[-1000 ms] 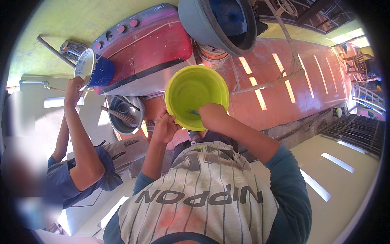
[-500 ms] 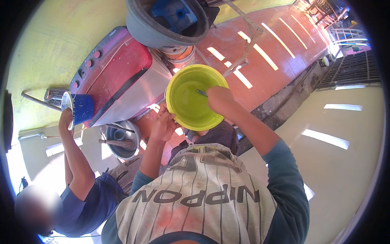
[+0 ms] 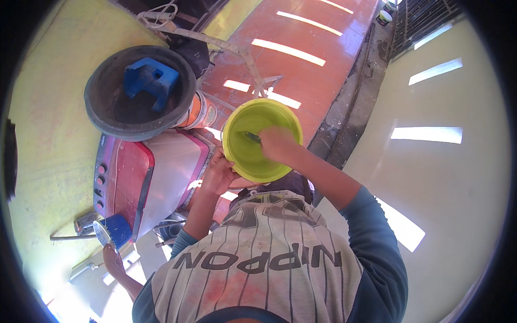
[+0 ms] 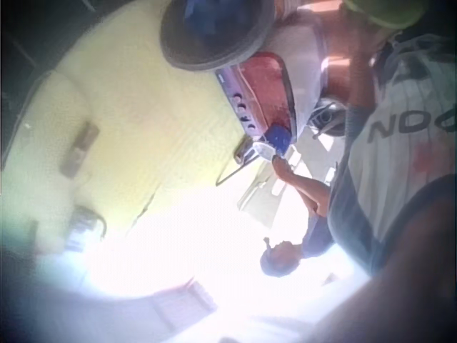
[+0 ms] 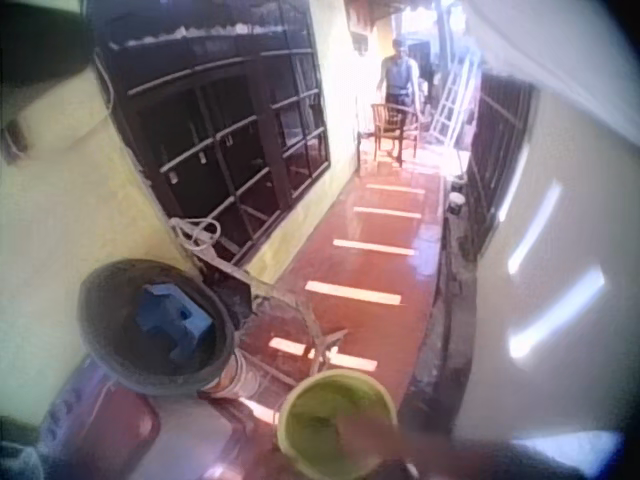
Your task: The person sits on the floor and handles several paint buckets, opens a bucket, and uses a paintbrush to stir green paint. They then walk to a water source, fill the bucket with water, and return to stir the mixture before moving a ladder.
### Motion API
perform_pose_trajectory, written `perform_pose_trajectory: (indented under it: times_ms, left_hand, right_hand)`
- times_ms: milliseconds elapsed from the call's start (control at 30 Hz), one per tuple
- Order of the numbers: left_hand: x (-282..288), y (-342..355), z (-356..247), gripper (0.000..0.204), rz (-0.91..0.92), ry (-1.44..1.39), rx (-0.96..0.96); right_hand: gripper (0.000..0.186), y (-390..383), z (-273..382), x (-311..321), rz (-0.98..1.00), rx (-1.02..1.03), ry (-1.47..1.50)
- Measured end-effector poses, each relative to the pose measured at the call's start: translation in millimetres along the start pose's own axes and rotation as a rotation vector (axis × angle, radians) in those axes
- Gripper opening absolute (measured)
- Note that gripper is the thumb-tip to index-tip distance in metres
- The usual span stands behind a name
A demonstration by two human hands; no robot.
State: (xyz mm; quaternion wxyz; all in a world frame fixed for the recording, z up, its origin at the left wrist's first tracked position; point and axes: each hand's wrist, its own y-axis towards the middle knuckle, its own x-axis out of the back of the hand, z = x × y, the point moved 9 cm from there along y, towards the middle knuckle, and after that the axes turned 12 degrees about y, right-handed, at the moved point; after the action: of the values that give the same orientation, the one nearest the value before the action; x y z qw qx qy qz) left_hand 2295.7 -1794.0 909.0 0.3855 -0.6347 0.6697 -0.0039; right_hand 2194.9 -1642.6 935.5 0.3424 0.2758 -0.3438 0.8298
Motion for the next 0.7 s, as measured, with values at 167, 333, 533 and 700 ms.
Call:
perform_pose_trajectory:
  times_ms: [167,333,533,700]
  left_hand:
    - [-57,80,-24,0.029,0.112,0.102,0.063]
    - [-125,146,-45,0.03,0.218,0.117,0.032]
    - [-185,202,-42,0.029,0.323,0.159,0.136]
    - [-218,246,-26,0.029,0.348,0.224,0.278]
  right_hand:
    - [0.024,9,-86,91,-0.157,-0.205,-0.095]
    - [0.017,-22,-141,140,-0.181,-0.355,-0.111]
    - [0.024,-45,-171,156,-0.193,-0.411,0.087]
    - [0.021,-30,-198,186,-0.398,-0.428,0.216]
